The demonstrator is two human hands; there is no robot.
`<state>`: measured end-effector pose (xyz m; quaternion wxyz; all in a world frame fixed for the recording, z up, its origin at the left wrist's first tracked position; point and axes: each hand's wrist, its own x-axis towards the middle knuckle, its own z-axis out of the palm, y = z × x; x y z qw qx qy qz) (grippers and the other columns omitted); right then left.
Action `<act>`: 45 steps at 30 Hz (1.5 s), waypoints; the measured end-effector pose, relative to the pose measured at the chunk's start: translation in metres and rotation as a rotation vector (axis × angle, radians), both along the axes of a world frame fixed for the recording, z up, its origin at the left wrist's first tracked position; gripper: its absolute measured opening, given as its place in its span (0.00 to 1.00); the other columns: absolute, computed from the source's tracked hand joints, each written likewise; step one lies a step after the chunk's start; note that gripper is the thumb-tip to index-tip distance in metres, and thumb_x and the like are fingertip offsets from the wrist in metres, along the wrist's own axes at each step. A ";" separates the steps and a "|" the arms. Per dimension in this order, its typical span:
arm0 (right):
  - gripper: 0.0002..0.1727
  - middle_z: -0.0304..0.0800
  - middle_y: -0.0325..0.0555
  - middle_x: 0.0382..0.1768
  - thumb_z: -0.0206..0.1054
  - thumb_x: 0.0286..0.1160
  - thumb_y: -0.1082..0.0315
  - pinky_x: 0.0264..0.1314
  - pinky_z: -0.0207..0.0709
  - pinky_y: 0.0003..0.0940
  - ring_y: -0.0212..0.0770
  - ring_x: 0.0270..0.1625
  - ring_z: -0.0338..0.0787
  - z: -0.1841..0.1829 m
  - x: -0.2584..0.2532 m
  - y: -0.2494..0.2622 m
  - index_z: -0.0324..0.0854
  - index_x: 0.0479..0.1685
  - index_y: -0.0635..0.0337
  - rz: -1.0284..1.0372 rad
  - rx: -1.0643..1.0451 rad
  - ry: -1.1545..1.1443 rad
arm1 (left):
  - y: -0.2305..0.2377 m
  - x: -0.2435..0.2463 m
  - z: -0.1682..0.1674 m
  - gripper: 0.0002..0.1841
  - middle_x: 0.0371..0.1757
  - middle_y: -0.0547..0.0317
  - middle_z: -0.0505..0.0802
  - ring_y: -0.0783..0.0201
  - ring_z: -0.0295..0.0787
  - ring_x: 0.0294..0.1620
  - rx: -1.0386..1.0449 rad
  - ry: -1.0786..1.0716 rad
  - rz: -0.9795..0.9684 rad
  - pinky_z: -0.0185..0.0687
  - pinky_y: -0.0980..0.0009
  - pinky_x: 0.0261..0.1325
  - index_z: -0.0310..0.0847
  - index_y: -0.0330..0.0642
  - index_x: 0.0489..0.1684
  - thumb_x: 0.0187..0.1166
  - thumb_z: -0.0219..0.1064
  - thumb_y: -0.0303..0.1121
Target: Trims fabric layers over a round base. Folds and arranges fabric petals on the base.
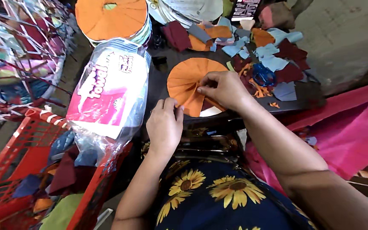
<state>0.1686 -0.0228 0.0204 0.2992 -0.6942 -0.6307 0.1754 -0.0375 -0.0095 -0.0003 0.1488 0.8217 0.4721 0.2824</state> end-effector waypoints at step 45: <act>0.25 0.76 0.69 0.75 0.56 0.81 0.76 0.72 0.75 0.64 0.68 0.74 0.81 0.010 0.175 0.111 0.73 0.78 0.68 -0.610 0.276 -0.136 | 0.018 0.061 -0.007 0.39 0.93 0.39 0.59 0.37 0.45 0.95 0.015 0.414 -0.275 0.32 0.36 0.91 0.56 0.37 0.92 0.91 0.37 0.58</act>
